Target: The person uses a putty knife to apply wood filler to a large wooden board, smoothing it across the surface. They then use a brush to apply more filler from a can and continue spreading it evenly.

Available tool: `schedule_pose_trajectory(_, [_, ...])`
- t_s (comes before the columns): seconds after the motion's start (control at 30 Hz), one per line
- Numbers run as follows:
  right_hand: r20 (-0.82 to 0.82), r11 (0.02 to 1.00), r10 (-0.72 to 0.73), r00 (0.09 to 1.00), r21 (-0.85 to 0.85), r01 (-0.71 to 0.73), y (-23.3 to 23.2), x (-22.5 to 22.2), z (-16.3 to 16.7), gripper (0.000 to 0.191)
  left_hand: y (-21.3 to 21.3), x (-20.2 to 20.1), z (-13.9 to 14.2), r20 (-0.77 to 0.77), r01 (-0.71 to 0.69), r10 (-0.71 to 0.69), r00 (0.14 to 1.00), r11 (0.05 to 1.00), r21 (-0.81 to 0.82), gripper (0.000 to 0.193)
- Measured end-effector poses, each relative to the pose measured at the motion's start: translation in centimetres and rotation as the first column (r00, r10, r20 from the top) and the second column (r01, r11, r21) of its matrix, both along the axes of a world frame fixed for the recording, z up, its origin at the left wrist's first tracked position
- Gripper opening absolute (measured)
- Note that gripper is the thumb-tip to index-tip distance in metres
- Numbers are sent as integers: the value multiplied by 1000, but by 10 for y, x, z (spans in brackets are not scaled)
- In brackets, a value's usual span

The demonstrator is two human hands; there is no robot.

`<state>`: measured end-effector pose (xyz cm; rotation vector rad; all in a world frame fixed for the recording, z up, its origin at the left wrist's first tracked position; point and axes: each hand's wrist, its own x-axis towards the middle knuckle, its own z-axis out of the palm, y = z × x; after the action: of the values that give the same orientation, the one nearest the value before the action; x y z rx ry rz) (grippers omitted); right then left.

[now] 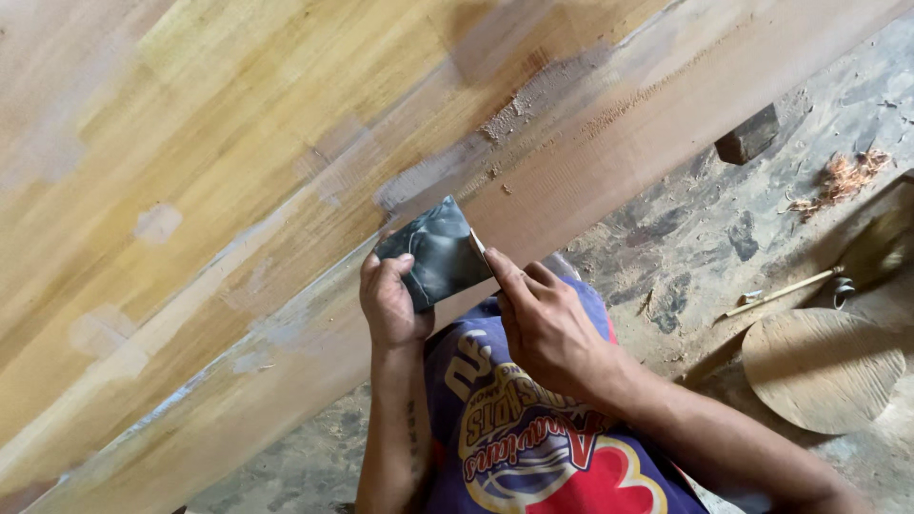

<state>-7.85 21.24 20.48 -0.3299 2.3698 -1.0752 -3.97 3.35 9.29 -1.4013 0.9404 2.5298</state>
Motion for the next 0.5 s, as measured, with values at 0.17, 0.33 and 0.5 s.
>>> schedule_pose_trajectory(0.17, [23,998,44,999,54,-45,2,10,-8,53,-9,2,-8,17,14,-14,1000,1000,21,30])
schedule_pose_trajectory(0.33, [99,996,90,991,15,-92,-6,14,-9,57,-25,-5,-6,-46,-70,77,996,987,148,32])
schedule_pose_trajectory(0.5, [316,971,70,946,195,-137,-7,-3,-5,54,-50,-16,10,-134,26,-17,991,998,60,38])
